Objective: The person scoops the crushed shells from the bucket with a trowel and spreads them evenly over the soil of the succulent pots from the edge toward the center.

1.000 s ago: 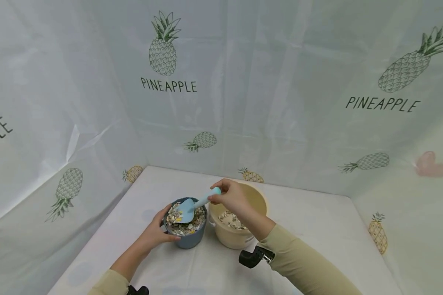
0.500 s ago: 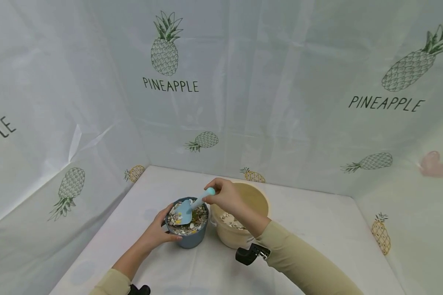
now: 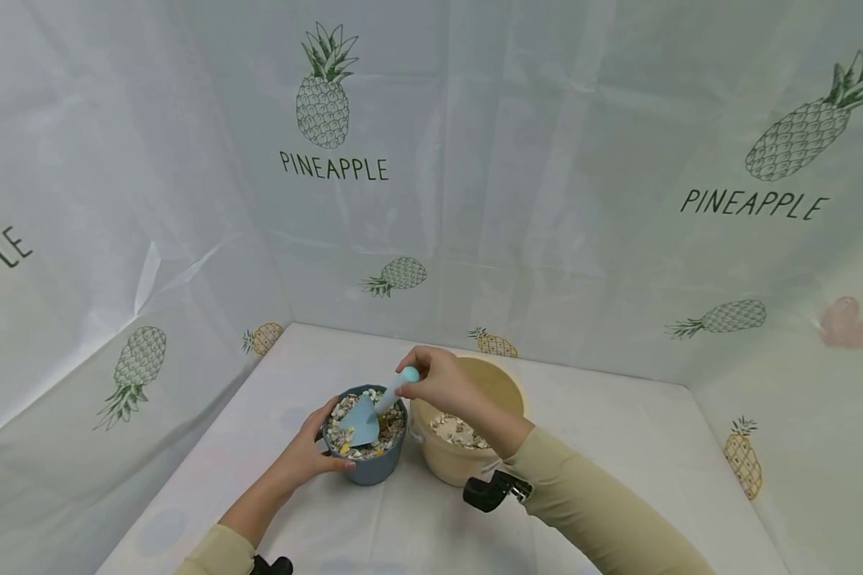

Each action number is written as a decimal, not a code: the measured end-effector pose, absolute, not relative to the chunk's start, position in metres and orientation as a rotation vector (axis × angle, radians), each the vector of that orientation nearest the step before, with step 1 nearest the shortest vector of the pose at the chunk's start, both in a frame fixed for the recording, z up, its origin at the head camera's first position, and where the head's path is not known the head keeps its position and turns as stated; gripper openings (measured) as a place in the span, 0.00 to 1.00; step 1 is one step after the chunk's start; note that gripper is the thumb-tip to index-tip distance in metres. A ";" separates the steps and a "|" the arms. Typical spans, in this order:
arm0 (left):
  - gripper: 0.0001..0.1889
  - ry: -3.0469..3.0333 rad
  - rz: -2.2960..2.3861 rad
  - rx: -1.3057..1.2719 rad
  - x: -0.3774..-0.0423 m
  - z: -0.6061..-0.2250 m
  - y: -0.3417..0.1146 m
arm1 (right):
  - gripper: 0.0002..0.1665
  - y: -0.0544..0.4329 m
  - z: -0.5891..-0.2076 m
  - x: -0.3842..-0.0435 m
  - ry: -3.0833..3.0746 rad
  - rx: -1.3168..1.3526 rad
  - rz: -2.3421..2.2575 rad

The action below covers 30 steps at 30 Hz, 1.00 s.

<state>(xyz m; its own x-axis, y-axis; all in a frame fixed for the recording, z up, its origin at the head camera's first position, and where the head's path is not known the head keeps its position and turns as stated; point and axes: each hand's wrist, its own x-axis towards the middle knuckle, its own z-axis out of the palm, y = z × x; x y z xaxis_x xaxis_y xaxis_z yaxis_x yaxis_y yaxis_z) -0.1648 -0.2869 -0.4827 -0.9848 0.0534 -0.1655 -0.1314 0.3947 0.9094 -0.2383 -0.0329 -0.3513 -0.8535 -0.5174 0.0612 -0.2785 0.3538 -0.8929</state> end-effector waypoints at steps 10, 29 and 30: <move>0.65 2.488 1.614 -0.077 -0.164 -0.482 -0.286 | 0.12 -0.031 -0.346 -0.237 2.465 -0.780 -1.502; 0.64 2.466 1.647 -0.072 -0.162 -0.480 -0.287 | 0.11 -0.021 -0.339 -0.228 2.361 -0.863 -1.466; 0.64 2.463 1.653 -0.072 -0.162 -0.480 -0.286 | 0.11 -0.021 -0.339 -0.228 2.357 -0.867 -1.458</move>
